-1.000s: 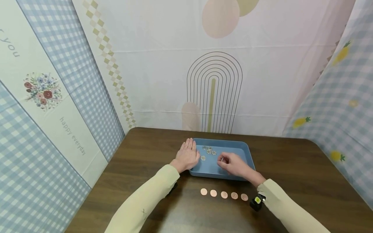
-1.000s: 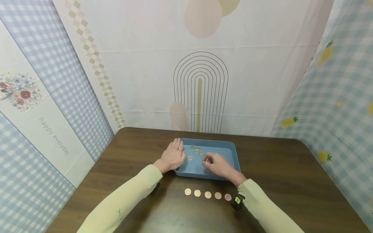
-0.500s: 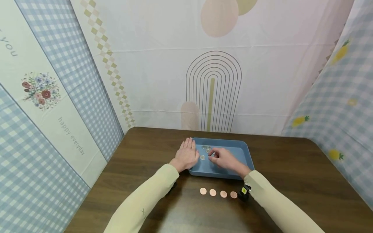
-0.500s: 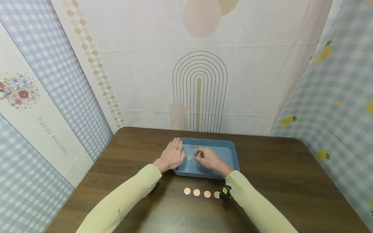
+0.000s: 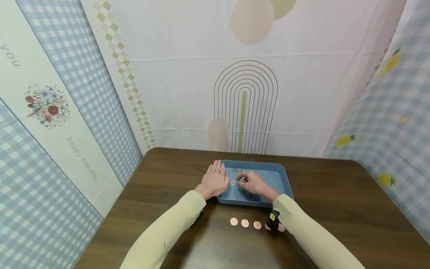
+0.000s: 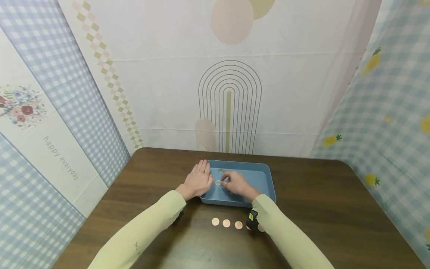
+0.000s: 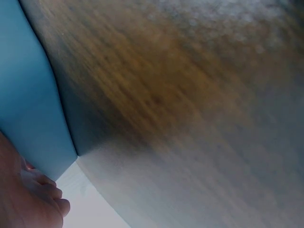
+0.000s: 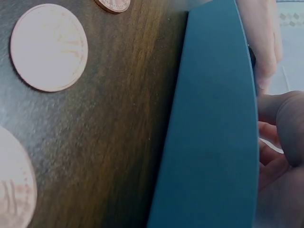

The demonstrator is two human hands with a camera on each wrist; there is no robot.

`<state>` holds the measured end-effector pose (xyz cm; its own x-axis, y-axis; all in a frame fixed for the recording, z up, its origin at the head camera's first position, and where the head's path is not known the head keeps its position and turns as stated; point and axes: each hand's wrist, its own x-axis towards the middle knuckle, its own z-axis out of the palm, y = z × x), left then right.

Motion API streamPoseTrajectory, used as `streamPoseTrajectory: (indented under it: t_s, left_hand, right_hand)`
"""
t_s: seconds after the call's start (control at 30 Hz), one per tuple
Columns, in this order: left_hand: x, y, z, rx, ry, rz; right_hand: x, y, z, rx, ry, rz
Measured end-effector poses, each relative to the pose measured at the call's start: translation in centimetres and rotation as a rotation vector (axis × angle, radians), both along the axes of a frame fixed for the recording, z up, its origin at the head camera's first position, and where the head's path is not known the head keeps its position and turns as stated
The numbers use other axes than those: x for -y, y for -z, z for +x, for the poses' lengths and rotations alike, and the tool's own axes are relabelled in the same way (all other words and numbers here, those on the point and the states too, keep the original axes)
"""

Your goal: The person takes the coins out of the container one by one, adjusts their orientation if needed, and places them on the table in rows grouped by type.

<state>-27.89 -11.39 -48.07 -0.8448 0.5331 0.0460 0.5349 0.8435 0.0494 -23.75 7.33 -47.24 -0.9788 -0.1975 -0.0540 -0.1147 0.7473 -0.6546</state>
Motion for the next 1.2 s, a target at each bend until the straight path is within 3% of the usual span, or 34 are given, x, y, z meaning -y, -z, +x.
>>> streamPoseTrajectory:
  t_s: [0.47, 0.8, 1.2]
  left_hand:
    - [-0.4, 0.0, -0.4, -0.004, -0.012, -0.013]
    - [-0.8, 0.0, -0.7, -0.007, -0.019, -0.021]
    - [-1.0, 0.1, -1.0, 0.001, -0.03, -0.014]
  right_hand:
    - [0.4, 1.1, -1.7, -0.035, 0.0, 0.035]
    - [0.9, 1.6, -2.4, -0.162, -0.032, 0.161]
    - [0.9, 1.5, -2.6, -0.124, -0.001, 0.153]
